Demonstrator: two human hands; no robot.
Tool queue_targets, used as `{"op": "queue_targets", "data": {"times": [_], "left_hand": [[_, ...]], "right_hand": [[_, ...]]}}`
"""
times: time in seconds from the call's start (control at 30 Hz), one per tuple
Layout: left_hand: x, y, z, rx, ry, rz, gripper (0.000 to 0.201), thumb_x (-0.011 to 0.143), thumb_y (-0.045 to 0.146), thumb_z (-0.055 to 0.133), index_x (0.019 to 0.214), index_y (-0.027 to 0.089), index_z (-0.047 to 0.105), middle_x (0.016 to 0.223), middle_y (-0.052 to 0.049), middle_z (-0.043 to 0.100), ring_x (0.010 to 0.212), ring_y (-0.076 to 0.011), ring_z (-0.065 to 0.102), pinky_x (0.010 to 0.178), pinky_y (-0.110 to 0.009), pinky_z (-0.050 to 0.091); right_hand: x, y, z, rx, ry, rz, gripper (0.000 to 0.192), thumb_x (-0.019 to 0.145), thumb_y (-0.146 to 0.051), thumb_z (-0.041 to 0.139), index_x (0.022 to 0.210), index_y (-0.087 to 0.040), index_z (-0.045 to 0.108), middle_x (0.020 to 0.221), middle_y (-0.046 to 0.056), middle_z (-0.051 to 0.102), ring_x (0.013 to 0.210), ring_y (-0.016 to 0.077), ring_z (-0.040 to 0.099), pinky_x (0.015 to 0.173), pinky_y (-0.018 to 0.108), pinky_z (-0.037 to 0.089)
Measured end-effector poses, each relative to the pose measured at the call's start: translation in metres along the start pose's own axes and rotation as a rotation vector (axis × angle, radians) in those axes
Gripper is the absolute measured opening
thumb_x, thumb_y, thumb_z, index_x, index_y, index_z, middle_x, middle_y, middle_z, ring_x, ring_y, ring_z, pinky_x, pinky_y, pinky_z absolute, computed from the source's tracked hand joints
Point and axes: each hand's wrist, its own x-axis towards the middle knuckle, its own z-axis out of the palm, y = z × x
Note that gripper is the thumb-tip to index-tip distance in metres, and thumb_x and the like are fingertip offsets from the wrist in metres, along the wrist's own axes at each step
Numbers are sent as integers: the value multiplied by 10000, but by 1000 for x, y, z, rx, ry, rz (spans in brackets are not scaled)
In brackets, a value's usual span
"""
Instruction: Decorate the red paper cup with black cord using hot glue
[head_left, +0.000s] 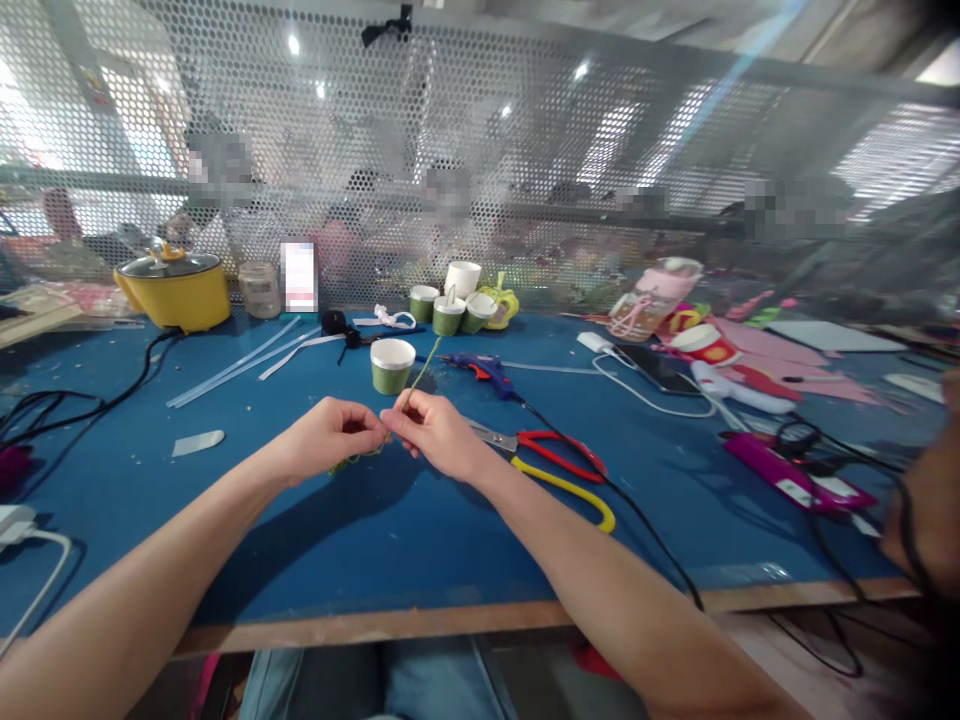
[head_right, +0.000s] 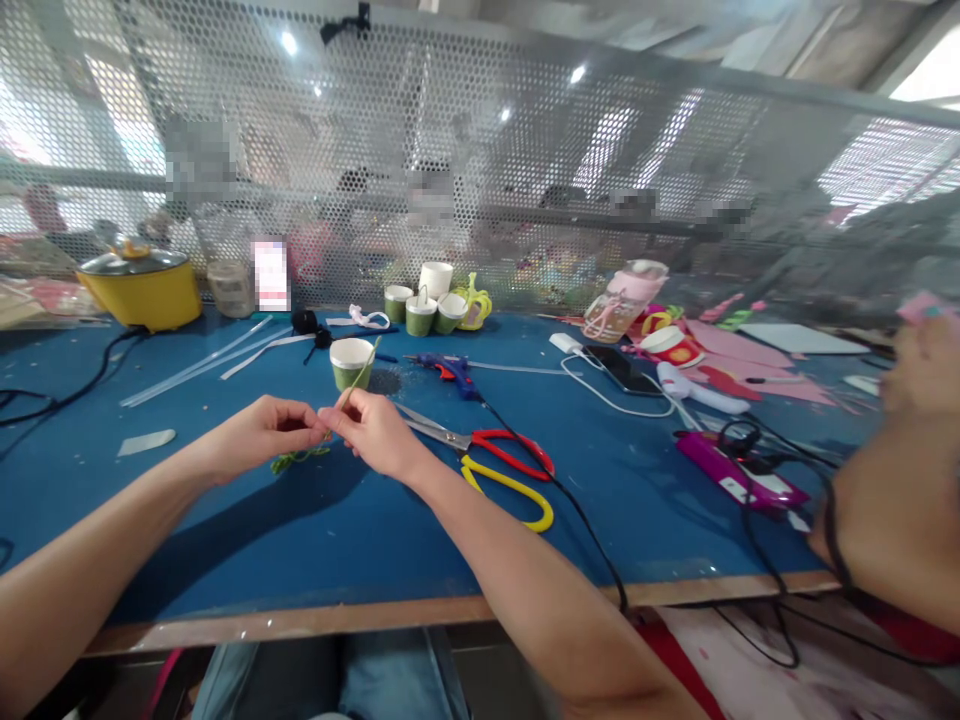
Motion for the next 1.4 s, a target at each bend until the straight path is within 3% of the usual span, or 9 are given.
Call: {"op": "queue_targets", "data": {"times": [0.43,0.7,0.9,1.13,1.4], "left_hand": [[1,-3,3,203,110,63,159,660,285,561,628,130,554,529,40,479,493,-78,381,464,-201,288],[0,-1,5,-76,11,-28,171,657,282,584,657,110,581,600,12,526,547,-81,406,523,-219,308],[0,-1,1,-35,-38,25,167,686,289,556,681,125,583,602,25,515,538,-75,394,516,-211,299],[-2,3,2,61,19,16,152,665,283,559,627,137,536,503,56,447,446,-55,317,418,-185,248],[0,-2,7,49,69,3,178,648,285,579,595,124,526,506,52,433,472,-57,319,437,-191,244]], "right_hand": [[0,0,3,-171,123,-29,282,755,-375,535,586,-174,431,482,-59,411,440,69,362,425,207,274],[0,0,0,167,-101,-6,292,737,-447,545,700,-168,467,567,-39,483,479,76,444,444,208,382],[0,-1,-1,19,-46,8,282,778,-423,505,669,-167,455,490,-61,439,425,63,411,419,193,336],[0,-2,-1,-104,10,12,267,793,-400,484,655,-174,450,465,-64,428,401,69,391,406,201,292],[-1,-2,2,-141,44,21,286,756,-417,530,629,-174,450,482,-56,433,434,76,394,424,209,299]]}}
